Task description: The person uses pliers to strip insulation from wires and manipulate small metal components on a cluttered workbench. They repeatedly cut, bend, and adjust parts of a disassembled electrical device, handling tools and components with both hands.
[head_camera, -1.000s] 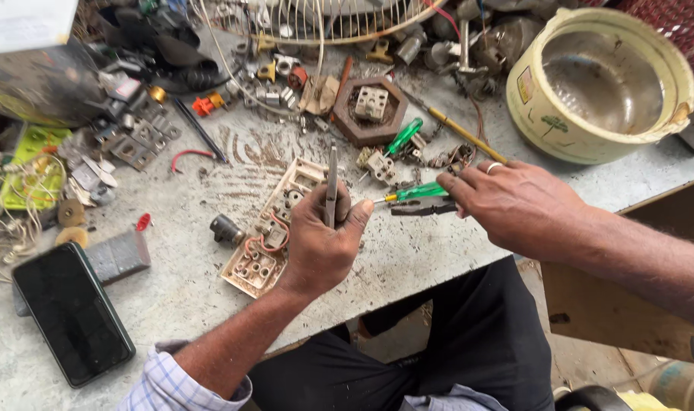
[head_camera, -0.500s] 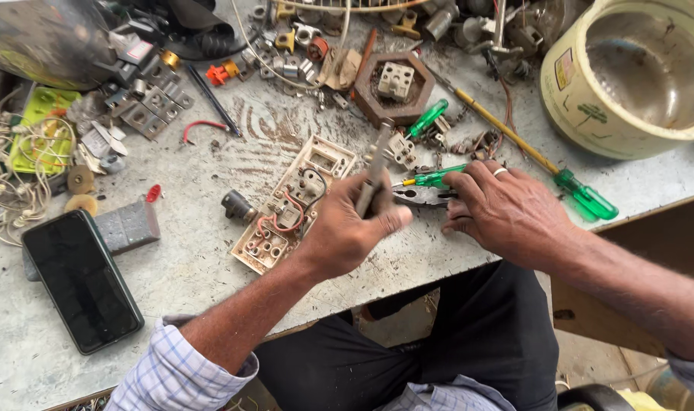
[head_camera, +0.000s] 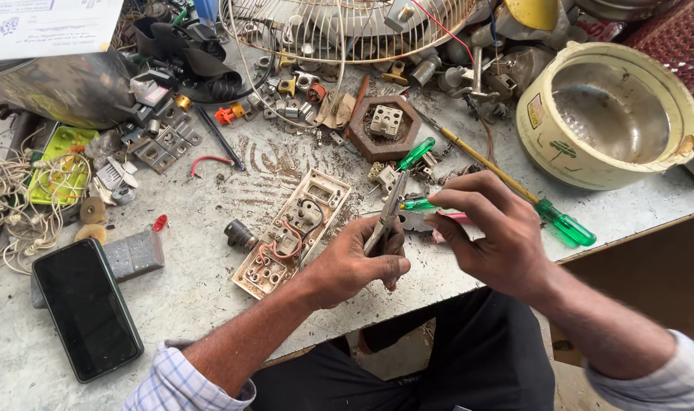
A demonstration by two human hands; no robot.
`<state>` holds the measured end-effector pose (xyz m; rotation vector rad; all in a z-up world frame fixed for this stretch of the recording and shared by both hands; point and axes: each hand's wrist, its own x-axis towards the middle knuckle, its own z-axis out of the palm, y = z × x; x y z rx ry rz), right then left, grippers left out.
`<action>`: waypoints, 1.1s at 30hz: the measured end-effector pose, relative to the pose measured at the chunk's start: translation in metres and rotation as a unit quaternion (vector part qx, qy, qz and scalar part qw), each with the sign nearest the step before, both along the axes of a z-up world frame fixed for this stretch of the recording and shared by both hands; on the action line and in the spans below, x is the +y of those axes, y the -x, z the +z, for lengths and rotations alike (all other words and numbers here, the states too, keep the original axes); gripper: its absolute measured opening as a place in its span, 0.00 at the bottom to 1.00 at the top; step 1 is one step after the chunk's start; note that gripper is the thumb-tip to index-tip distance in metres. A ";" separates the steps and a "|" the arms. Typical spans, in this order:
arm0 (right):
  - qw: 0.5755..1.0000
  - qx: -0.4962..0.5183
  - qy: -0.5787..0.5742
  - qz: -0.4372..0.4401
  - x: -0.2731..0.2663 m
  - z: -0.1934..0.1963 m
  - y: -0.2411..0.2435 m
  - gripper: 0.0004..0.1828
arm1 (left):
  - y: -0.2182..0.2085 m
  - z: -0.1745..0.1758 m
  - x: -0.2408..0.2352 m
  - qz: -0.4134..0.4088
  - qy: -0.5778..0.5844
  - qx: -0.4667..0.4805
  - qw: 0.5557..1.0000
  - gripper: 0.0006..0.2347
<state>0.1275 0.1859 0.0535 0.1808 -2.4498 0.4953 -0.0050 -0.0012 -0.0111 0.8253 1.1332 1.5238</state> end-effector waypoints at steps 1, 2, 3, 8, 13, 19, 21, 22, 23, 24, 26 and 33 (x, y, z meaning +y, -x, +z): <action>0.999 0.046 0.006 0.012 -0.004 0.001 0.003 0.16 | 0.000 0.000 0.001 -0.005 0.000 -0.004 1.000 0.10; 0.998 0.050 0.016 0.020 -0.008 0.001 0.008 0.15 | -0.001 0.000 0.002 -0.011 0.001 -0.008 1.000 0.10; 0.998 0.053 0.027 0.027 -0.012 0.000 0.012 0.15 | -0.001 0.001 0.002 -0.016 0.001 -0.012 1.000 0.10; 0.996 0.085 0.015 0.026 -0.019 -0.007 0.025 0.14 | 0.001 0.006 0.001 -0.024 0.022 -0.015 0.999 0.09; 0.994 0.101 0.034 0.012 -0.017 -0.017 0.026 0.12 | 0.001 0.015 0.000 -0.048 0.018 0.019 0.999 0.18; 0.986 0.149 0.064 -0.019 -0.013 -0.020 0.027 0.10 | 0.000 0.021 0.001 -0.055 0.044 0.009 0.997 0.29; 0.986 0.139 0.093 -0.022 -0.011 -0.019 0.026 0.09 | -0.001 0.020 0.002 -0.057 0.055 -0.002 0.997 0.30; 0.985 0.135 0.107 -0.024 -0.009 -0.018 0.026 0.09 | -0.001 0.021 0.002 -0.056 0.050 -0.005 0.997 0.30; 0.982 0.123 0.139 -0.018 -0.008 -0.018 0.025 0.08 | -0.001 0.021 0.003 -0.055 0.044 -0.008 0.997 0.31; 0.979 0.110 0.173 -0.011 -0.008 -0.018 0.025 0.08 | -0.001 0.020 0.002 -0.053 0.039 -0.011 0.998 0.31; 0.963 0.087 0.255 0.008 -0.007 -0.020 0.023 0.07 | -0.001 0.019 0.004 -0.051 0.031 -0.016 0.998 0.31; 0.932 0.062 0.356 0.027 0.001 -0.024 0.018 0.07 | 0.000 0.020 0.004 -0.036 0.005 -0.018 0.999 0.29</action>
